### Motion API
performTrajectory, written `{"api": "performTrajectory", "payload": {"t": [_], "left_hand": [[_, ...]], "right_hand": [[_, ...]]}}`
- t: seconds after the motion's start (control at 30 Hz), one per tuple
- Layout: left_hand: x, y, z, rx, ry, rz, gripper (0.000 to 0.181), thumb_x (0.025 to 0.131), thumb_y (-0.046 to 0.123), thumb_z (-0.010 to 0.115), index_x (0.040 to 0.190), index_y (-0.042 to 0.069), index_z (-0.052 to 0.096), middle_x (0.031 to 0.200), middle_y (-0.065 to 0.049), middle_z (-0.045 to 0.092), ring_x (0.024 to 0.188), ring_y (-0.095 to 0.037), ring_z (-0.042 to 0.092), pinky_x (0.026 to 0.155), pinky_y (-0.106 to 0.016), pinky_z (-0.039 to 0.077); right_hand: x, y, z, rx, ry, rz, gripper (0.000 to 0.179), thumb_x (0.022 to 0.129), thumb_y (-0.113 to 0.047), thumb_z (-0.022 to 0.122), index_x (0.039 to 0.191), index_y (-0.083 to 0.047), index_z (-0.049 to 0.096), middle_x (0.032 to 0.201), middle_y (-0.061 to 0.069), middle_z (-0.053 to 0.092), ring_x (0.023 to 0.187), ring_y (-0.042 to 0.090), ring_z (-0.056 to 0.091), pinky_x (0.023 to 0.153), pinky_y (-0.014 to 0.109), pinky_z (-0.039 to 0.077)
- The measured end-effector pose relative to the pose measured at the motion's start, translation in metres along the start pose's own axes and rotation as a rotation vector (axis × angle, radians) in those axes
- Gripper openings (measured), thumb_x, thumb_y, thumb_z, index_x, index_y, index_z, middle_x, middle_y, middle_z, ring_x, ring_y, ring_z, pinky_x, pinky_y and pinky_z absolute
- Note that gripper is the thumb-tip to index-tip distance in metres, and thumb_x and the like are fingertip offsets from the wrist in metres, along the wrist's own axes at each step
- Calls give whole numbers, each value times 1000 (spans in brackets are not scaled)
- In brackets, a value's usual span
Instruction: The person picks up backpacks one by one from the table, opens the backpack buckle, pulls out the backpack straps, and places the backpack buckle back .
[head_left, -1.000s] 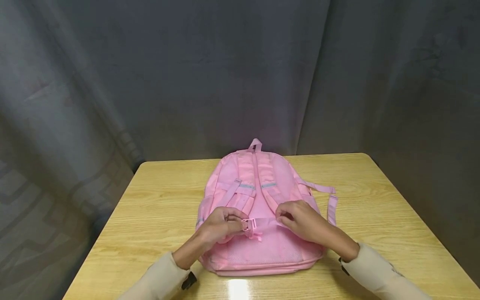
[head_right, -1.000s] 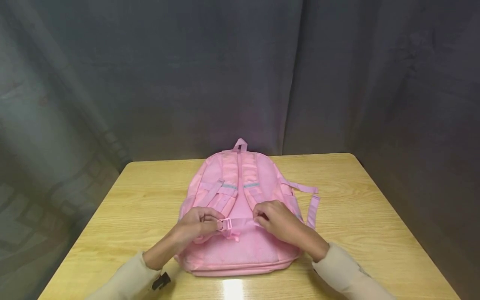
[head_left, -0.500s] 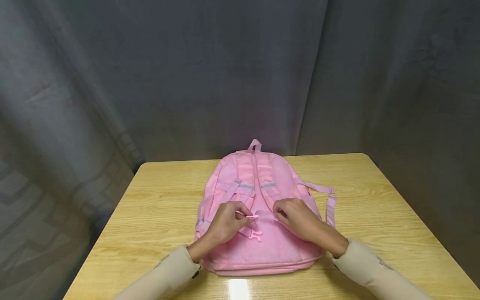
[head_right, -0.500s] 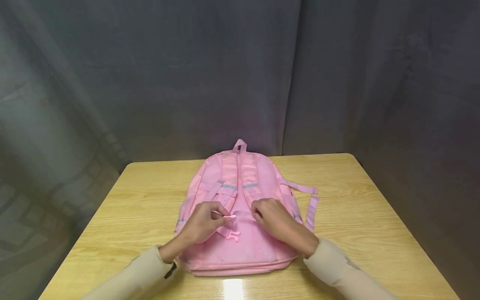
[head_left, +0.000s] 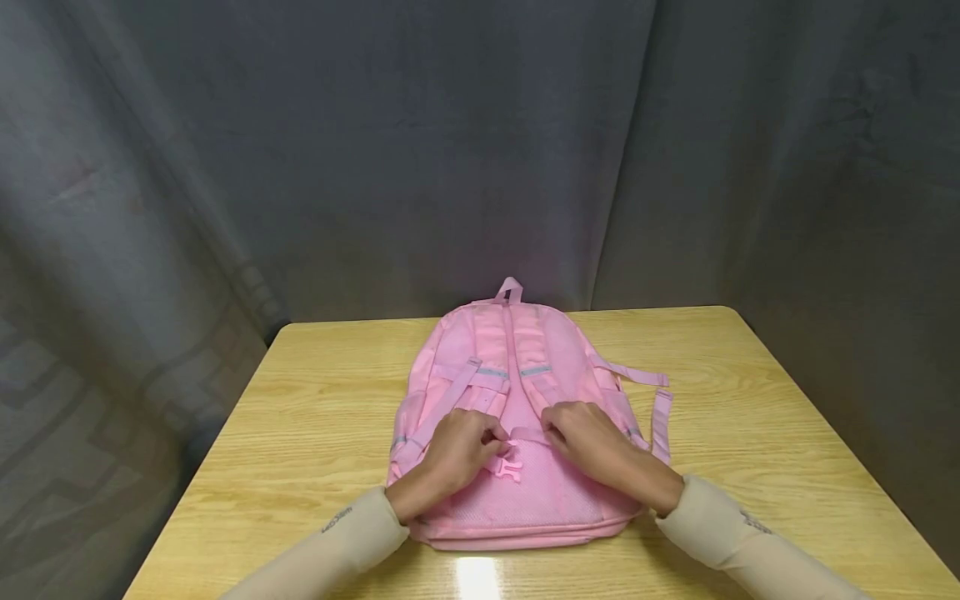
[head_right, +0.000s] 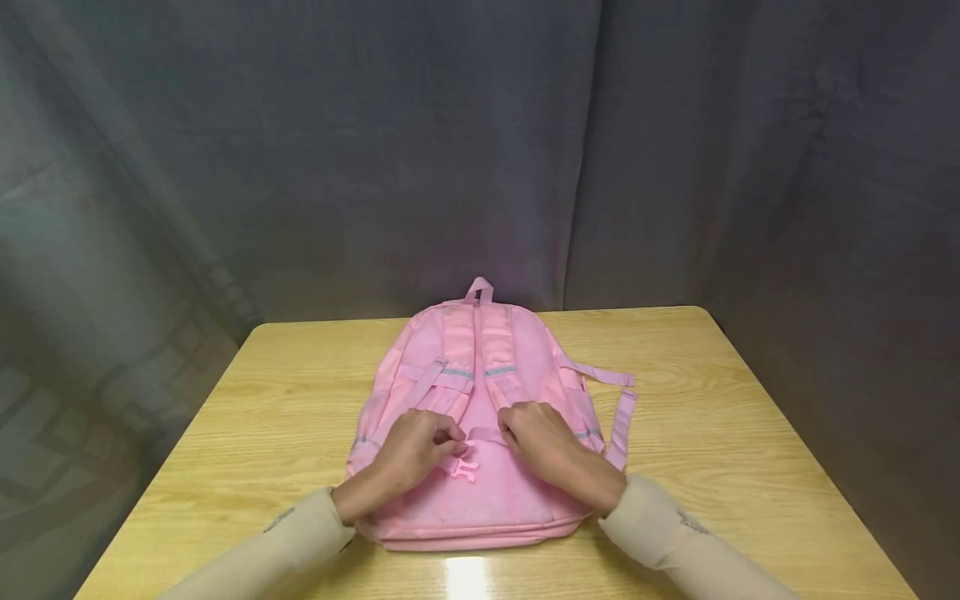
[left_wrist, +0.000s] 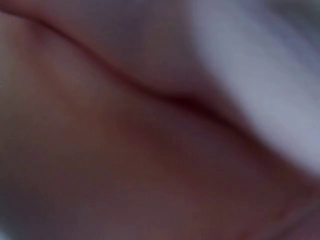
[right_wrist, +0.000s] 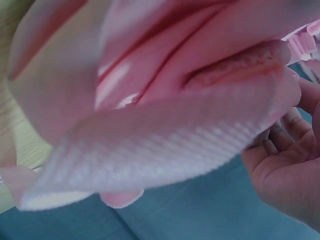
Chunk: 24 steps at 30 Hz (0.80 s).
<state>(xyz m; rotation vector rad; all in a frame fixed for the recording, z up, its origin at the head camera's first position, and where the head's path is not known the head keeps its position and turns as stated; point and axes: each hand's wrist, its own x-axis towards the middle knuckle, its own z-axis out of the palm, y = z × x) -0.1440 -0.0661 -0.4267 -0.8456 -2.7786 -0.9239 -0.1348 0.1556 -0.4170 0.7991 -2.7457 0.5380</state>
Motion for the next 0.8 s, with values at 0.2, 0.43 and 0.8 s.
{"api": "performTrajectory", "payload": {"t": [0.2,0.43,0.8], "left_hand": [[-2,-1,2,177,36,127,6,80,16,82,77,20,78,77,12,74,72,-9,68,67,-30,55],[-3,0,-2,202,-3,203,23,80,11,79,64,19,65,65,11,62,59,-6,54,57,-27,49],[-4,4,-36,69,-179,217,15,89,6,67,103,7,72,79,5,62,74,-10,57,68,-24,52]], "right_hand": [[-2,-1,3,-36,21,-34,29,78,3,72,65,-18,57,62,-11,49,56,4,45,52,21,42],[-5,-2,5,-36,-21,-48,23,76,-3,76,69,-18,61,65,-11,53,59,5,49,54,24,44],[-8,0,-18,16,-105,-87,9,87,-16,73,83,-20,66,77,-13,55,71,3,49,63,23,48]]}}
